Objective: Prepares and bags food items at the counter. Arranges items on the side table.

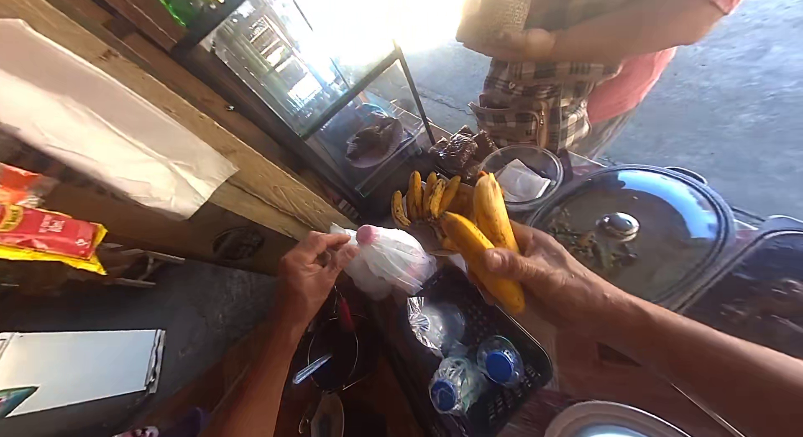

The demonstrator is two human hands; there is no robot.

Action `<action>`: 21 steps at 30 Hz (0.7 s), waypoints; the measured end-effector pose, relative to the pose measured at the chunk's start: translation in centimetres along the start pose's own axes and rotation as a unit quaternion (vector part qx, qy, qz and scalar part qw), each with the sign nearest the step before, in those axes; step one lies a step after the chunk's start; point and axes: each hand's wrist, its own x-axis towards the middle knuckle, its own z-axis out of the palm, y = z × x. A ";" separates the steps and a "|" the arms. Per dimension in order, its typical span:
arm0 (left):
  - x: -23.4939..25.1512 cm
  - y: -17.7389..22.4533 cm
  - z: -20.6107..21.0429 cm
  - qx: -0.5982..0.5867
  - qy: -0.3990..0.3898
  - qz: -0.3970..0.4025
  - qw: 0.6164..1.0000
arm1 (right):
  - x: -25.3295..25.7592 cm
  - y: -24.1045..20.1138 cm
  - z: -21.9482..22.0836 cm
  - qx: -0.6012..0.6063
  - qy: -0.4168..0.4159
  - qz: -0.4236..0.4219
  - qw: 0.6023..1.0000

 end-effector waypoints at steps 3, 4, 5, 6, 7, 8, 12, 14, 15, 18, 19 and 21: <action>0.3 1.2 1.0 0.046 -0.011 0.011 0.999 | -0.9 -0.7 -0.5 -0.021 0.024 -0.026 0.999; 0.5 1.2 1.3 0.061 -0.024 0.004 0.998 | -1.3 -1.0 -0.5 -0.032 0.032 -0.031 0.999; 0.7 1.0 1.7 0.068 -0.030 0.005 0.997 | -1.6 -1.3 -0.6 -0.037 0.033 -0.034 0.998; 0.8 0.8 2.0 0.069 -0.030 0.012 0.997 | -1.8 -1.6 -0.8 -0.040 0.031 -0.036 0.998; 0.9 0.6 2.2 0.066 -0.023 0.025 0.997 | -2.0 -1.8 -1.1 -0.044 0.025 -0.039 0.998; 1.1 0.6 2.2 0.064 -0.011 0.038 0.997 | -2.3 -1.9 -1.2 -0.050 0.025 -0.040 0.998; -0.9 3.3 0.9 0.081 -0.020 0.086 0.993 | -3.6 -2.0 -1.3 -0.066 0.019 -0.059 0.996; -3.8 4.3 1.6 0.059 -0.101 0.153 0.981 | -4.2 -2.1 -1.2 -0.074 0.017 -0.066 0.995; -5.2 4.4 2.7 0.062 -0.156 0.184 0.969 | -4.5 -2.1 -1.1 -0.078 0.018 -0.065 0.995; -8.1 3.2 5.5 0.065 -0.219 0.236 0.944 | -5.5 -2.0 -0.7 -0.102 0.020 -0.057 0.993; -8.3 2.9 5.6 0.052 -0.200 0.236 0.949 | -5.9 -1.9 -0.6 -0.104 0.020 -0.054 0.993; -8.1 2.9 4.6 0.002 -0.148 0.219 0.965 | -6.6 -1.4 -0.4 -0.105 0.020 -0.058 0.993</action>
